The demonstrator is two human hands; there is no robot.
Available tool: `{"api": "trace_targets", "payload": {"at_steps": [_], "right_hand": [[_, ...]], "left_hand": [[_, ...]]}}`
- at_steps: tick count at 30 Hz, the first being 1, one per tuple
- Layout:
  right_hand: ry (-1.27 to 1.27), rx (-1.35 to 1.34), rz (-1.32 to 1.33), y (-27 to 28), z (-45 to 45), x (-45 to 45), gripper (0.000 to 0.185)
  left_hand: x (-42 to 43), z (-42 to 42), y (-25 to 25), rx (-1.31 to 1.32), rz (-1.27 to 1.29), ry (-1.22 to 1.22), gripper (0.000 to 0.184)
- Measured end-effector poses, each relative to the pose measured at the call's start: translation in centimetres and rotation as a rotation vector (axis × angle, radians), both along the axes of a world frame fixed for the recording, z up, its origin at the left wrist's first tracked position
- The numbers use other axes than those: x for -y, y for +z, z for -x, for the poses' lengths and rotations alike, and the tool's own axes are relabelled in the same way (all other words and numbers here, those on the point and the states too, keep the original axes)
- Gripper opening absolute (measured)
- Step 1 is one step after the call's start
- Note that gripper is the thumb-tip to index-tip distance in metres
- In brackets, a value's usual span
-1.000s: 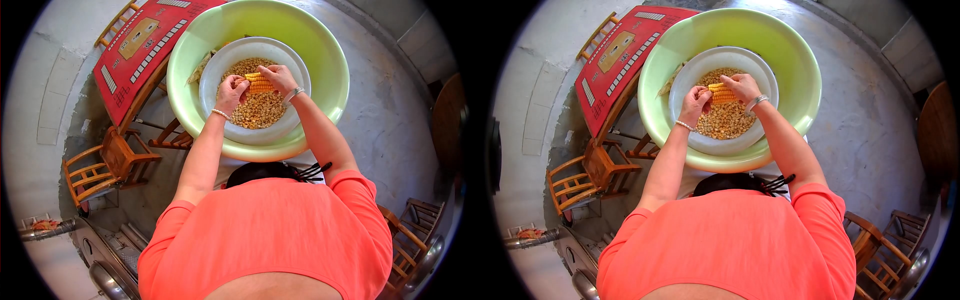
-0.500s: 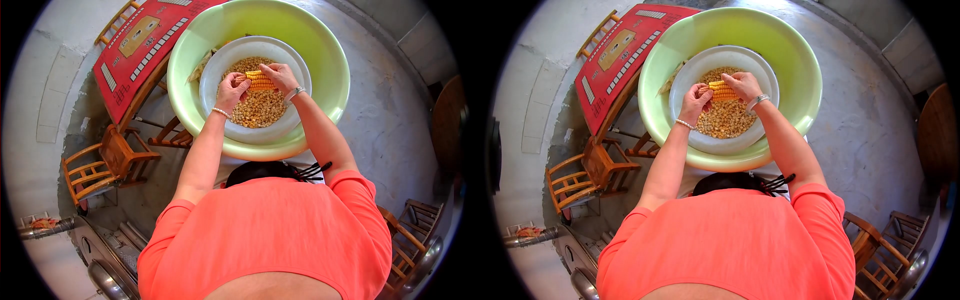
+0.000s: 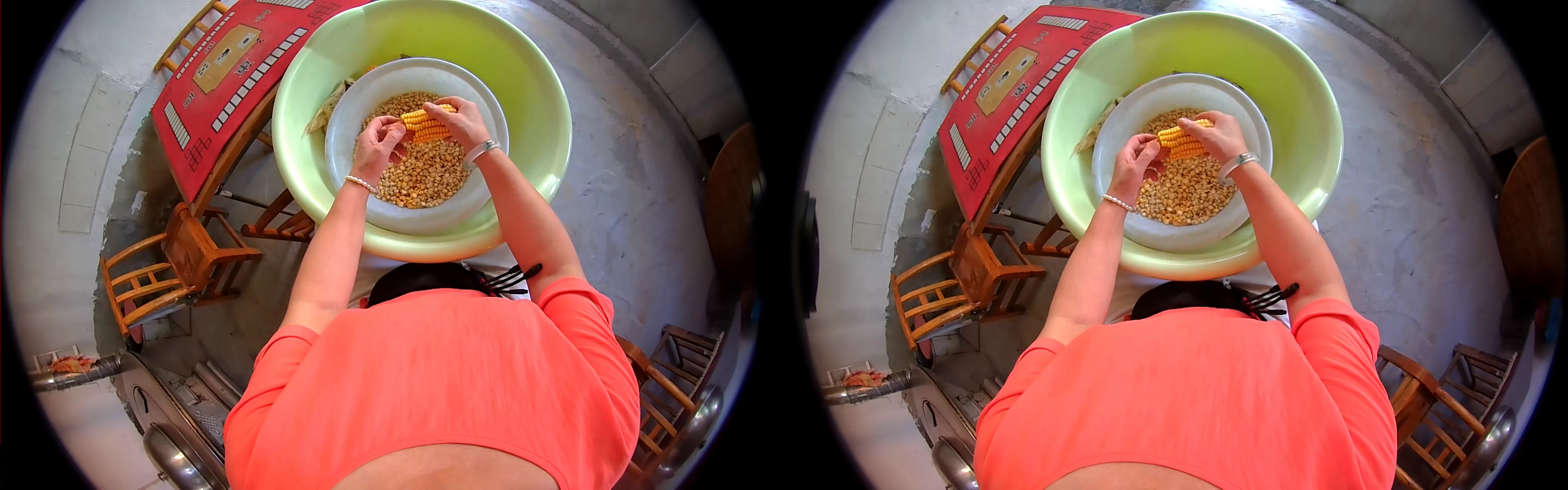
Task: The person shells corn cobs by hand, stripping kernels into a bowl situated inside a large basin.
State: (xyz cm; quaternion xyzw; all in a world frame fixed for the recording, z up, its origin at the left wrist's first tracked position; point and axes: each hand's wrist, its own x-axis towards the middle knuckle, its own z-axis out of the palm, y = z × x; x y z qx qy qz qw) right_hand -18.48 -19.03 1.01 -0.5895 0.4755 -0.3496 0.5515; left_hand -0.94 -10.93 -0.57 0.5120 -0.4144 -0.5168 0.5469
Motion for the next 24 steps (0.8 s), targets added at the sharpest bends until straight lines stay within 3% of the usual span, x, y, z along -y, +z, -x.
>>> {"api": "trace_targets", "payload": {"at_steps": [3, 12, 24], "right_hand": [[0.034, 0.008, 0.008, -0.1, 0.0, 0.0, 0.05], [0.086, -0.073, 0.083, -0.6, -0.4, -0.2, 0.052], [0.071, 0.015, 0.03, -1.5, -0.4, 0.4, 0.051]], "left_hand": [[-0.1, 0.1, 0.0, 0.014, 0.007, 0.011, 0.036], [0.1, -0.4, -0.6, -0.019, -0.01, 0.035, 0.035], [0.0, -0.4, -0.2, -0.087, 0.02, 0.006, 0.029]]}}
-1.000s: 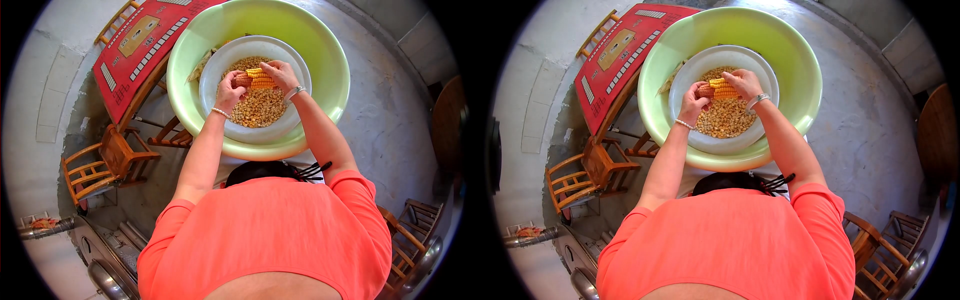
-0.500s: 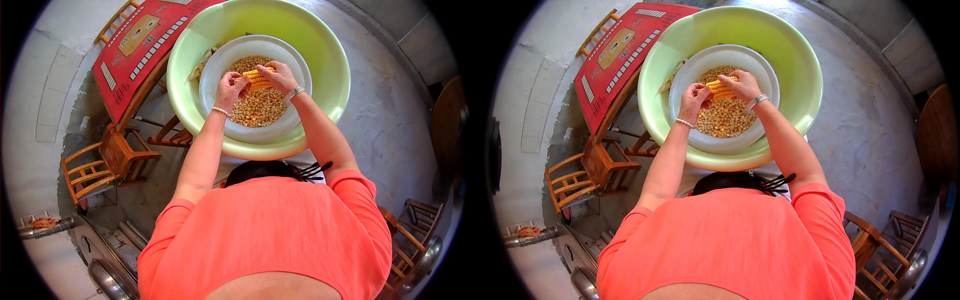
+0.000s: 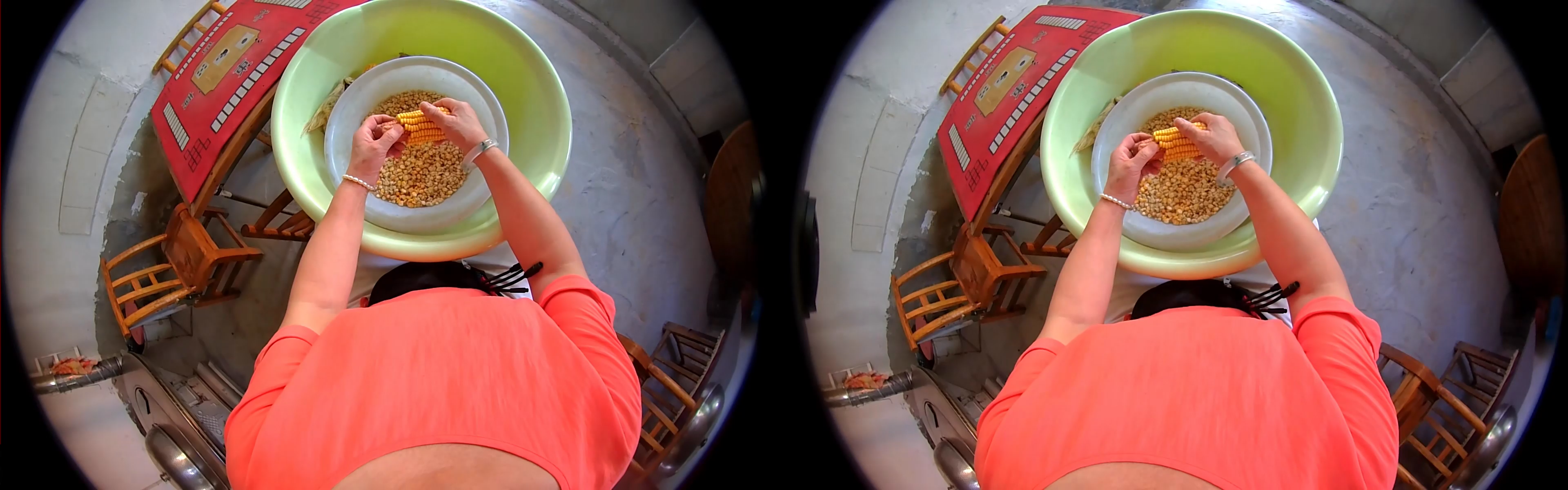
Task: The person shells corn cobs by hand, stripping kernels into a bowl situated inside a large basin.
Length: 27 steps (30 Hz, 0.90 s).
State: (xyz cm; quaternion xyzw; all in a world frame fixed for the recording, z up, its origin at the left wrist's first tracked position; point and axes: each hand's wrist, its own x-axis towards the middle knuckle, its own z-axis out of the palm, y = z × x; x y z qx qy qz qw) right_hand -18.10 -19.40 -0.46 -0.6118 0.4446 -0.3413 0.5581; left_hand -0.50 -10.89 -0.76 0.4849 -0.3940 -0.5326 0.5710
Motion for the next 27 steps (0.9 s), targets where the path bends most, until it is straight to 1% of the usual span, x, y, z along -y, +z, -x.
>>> {"api": "trace_targets", "payload": {"at_steps": [3, 6, 9, 12, 15, 21, 24, 27], "right_hand": [[0.003, 0.003, -0.009, -0.1, 0.0, 0.1, 0.051], [-0.007, 0.059, -0.087, 0.8, -0.1, -0.6, 0.051], [0.009, -0.007, -0.118, 1.7, 0.1, -0.9, 0.052], [0.022, -0.019, -0.115, 1.8, 0.1, -0.8, 0.052], [0.037, -0.007, -0.099, 1.6, 0.0, -0.8, 0.052], [-0.025, 0.051, -0.053, 1.3, -0.1, -0.9, 0.053], [0.011, 0.103, -0.115, 1.8, 0.1, -0.9, 0.052], [0.002, 0.114, -0.104, 1.8, 0.2, -0.8, 0.05]], "left_hand": [[0.0, 0.1, -0.1, -0.013, 0.018, 0.012, 0.029], [0.0, 0.6, 0.1, 0.007, 0.05, 0.068, 0.028], [-0.1, 0.7, 0.4, -0.04, 0.034, 0.059, 0.028], [0.0, 0.5, 0.4, -0.001, -0.014, 0.054, 0.028], [0.1, 0.4, 0.1, 0.078, -0.001, 0.076, 0.027], [0.0, 0.4, 0.0, 0.122, 0.044, 0.079, 0.026], [0.1, 0.2, -0.2, 0.105, 0.052, 0.063, 0.032], [0.4, 0.2, -0.7, 0.059, 0.043, 0.06, 0.041]]}}
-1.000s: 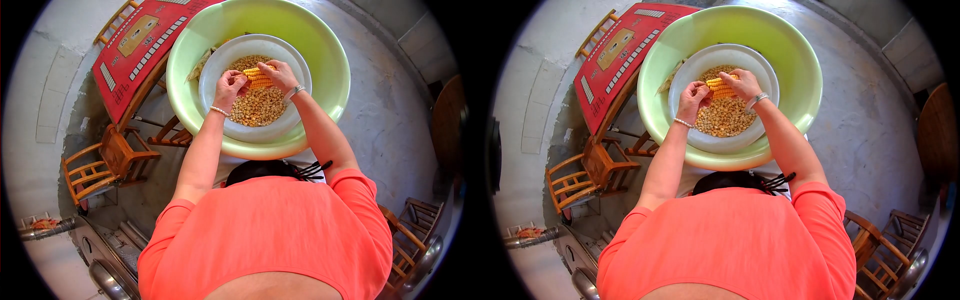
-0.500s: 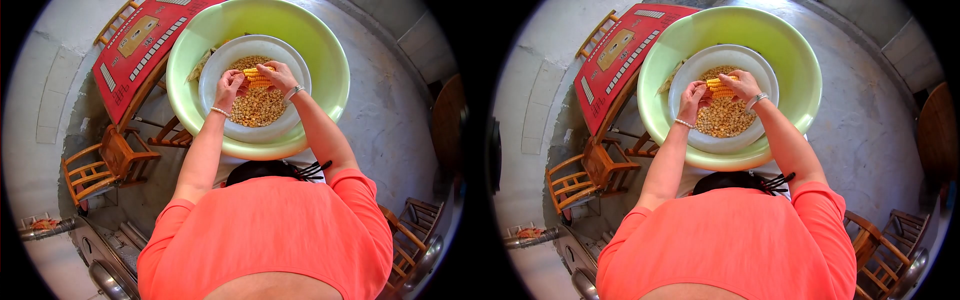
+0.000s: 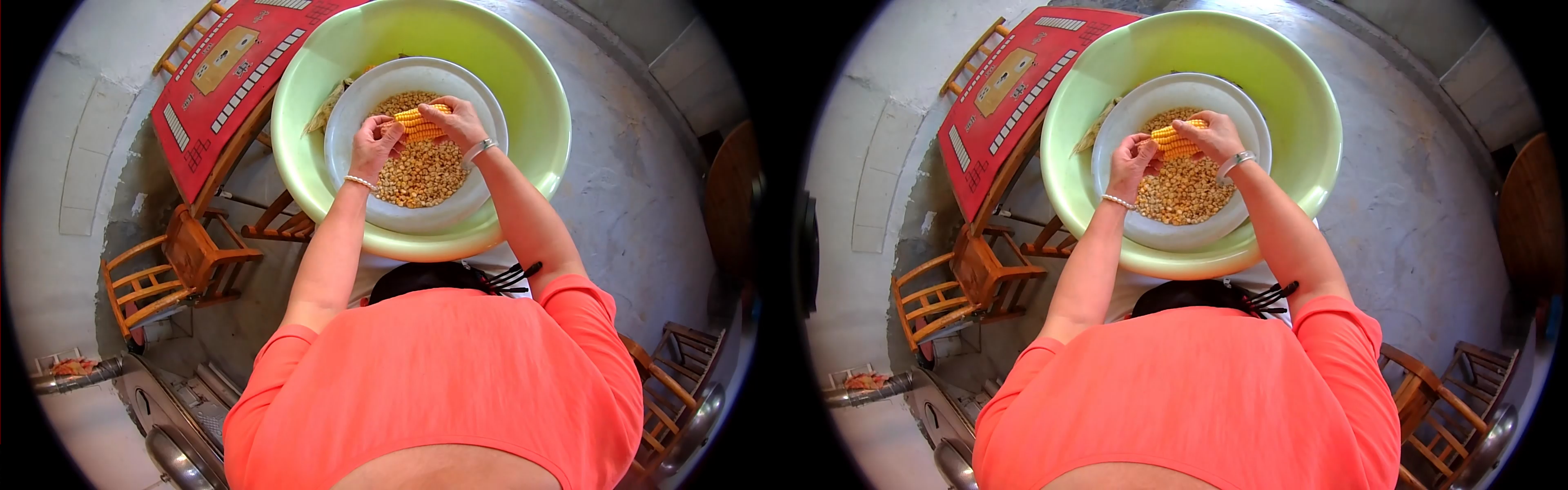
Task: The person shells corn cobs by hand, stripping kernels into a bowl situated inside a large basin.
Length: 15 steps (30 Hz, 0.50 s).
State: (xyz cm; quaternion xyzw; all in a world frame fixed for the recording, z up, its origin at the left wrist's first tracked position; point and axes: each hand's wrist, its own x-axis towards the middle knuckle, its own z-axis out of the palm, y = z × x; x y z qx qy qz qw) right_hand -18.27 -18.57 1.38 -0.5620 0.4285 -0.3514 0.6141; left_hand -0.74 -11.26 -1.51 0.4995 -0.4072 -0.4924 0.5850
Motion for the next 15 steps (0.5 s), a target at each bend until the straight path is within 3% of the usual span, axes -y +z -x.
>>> {"api": "trace_targets", "payload": {"at_steps": [3, 15], "right_hand": [[0.022, -0.033, 0.032, -0.24, 0.03, 0.16, 0.049], [0.047, -0.016, -0.087, -0.13, 0.2, 0.4, 0.042]], "left_hand": [[-0.01, 0.01, -0.18, 0.034, -0.035, 0.008, 0.046], [-0.19, 0.28, 0.5, -0.022, 0.013, -0.007, 0.034]]}}
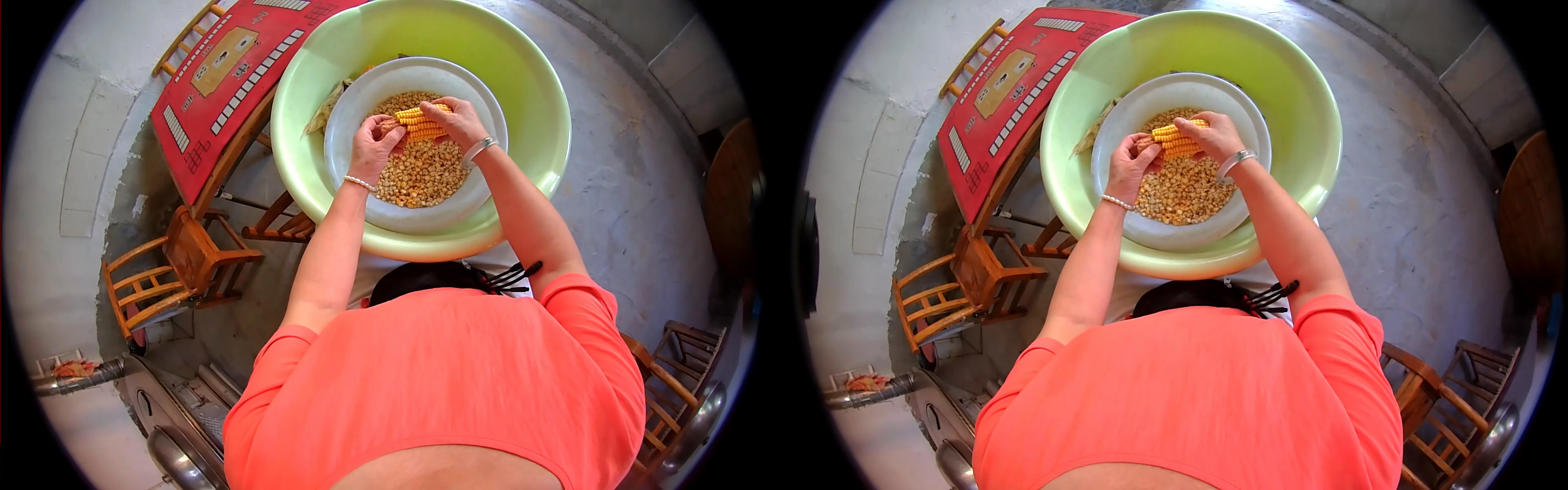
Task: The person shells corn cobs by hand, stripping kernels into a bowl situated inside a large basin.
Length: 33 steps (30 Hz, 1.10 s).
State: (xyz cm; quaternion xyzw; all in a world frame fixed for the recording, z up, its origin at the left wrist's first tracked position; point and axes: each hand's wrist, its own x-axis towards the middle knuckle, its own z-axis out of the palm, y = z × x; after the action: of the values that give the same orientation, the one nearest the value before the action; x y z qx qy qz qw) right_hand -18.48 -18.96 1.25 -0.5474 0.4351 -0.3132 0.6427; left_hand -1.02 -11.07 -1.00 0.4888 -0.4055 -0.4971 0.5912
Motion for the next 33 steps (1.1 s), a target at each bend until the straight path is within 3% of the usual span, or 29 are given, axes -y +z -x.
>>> {"api": "trace_targets", "payload": {"at_steps": [6, 15, 21, 33], "right_hand": [[-0.013, -0.009, 0.0, 0.0, -0.1, 0.0, 0.042], [-0.025, -0.012, 0.026, -0.2, -0.2, -0.1, 0.048], [-0.009, 0.039, -0.081, 1.1, -0.1, -0.8, 0.05], [-0.015, -0.176, 0.062, 1.4, -0.2, -1.0, 0.05]], "left_hand": [[0.0, -0.2, -0.1, -0.084, 0.0, -0.027, 0.034], [0.1, -0.5, -0.4, 0.106, -0.037, -0.01, 0.033], [-0.1, -0.1, -0.1, -0.04, -0.027, 0.014, 0.031], [0.3, -0.2, -0.8, 0.044, -0.073, -0.017, 0.039]]}}
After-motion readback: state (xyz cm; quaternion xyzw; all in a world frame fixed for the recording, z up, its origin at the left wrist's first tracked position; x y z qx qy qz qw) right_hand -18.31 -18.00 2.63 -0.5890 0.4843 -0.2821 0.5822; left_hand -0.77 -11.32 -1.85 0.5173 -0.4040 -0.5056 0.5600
